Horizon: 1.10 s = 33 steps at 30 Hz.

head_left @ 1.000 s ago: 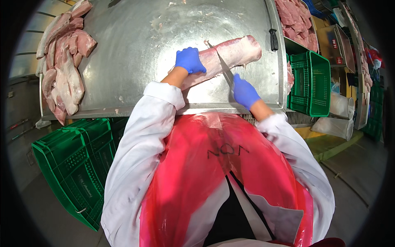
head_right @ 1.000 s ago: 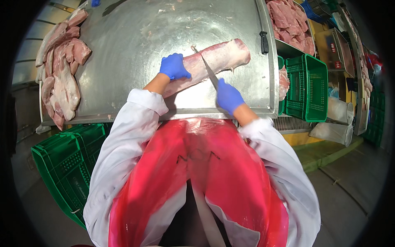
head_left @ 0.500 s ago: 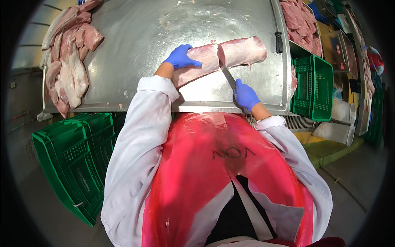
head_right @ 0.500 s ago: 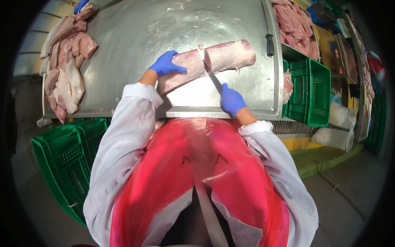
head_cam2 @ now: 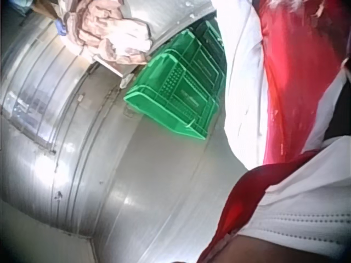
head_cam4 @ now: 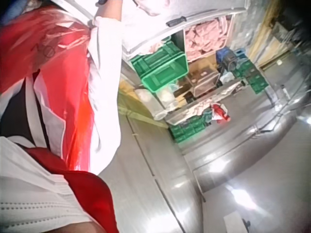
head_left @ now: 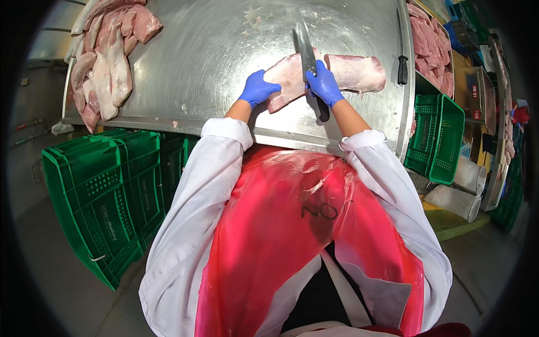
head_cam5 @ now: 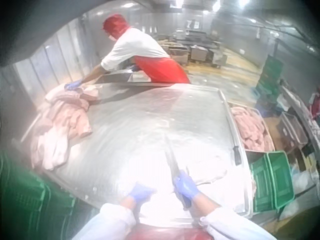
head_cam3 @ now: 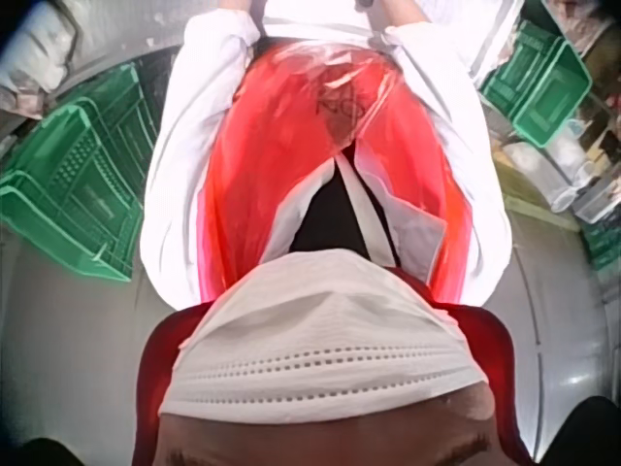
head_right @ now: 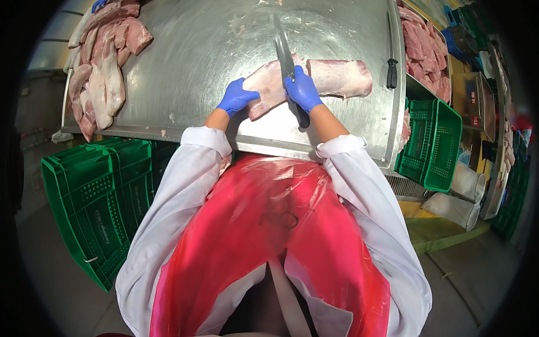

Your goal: The person uses a knife to trim fat and cut large pieces of raw meat on a stainless steel table. The person places the trimmed meat into green crates below the table.

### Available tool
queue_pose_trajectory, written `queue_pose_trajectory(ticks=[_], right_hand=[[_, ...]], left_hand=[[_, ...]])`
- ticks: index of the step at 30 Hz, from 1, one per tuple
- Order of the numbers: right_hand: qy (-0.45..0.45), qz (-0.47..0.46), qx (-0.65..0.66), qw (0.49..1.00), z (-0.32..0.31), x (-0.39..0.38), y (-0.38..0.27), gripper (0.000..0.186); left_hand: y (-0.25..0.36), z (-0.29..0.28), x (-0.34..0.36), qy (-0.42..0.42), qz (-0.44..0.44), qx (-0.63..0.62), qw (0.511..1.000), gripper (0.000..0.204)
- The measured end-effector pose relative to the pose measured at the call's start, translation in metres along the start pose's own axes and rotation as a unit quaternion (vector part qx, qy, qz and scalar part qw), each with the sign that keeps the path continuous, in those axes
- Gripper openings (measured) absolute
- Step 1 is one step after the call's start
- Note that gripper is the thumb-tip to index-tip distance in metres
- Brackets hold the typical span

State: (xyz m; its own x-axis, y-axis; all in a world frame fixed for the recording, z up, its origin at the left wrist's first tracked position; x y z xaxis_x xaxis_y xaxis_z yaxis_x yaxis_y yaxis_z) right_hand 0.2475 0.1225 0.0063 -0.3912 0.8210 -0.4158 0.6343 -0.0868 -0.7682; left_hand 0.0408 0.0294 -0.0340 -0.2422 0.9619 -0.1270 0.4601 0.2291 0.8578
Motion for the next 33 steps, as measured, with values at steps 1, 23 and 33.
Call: queue_pose_trajectory(ticks=[1, 23, 33], right_hand=[[0.007, 0.006, -0.026, 1.000, -0.002, 0.004, 0.002, 0.047], [-0.110, -0.054, -0.235, 0.964, 0.040, -0.039, -0.041, 0.078], [-0.149, -0.096, -0.417, 0.891, 0.035, -0.068, -0.046, 0.080]], left_hand=[[-0.001, -0.001, 0.000, 0.006, 0.008, 0.016, 1.000, 0.042], [0.002, -0.008, 0.005, 0.011, 0.025, 0.050, 0.998, 0.041], [-0.010, -0.004, -0.010, 0.057, 0.030, -0.021, 0.998, 0.035]])
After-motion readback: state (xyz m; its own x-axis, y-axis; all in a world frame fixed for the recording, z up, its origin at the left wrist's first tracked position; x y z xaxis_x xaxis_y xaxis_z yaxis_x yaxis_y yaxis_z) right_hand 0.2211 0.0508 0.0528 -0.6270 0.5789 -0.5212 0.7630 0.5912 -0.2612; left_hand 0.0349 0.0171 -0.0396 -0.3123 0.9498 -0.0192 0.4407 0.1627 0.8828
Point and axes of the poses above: each hand's wrist, its own x-axis towards the middle knuckle, its own z-axis out of the palm, y = z × x, the point moved 5 cm from there along x, towards the middle knuckle, and after that the axes turned 7 degrees about z, right-handed, at the moved point
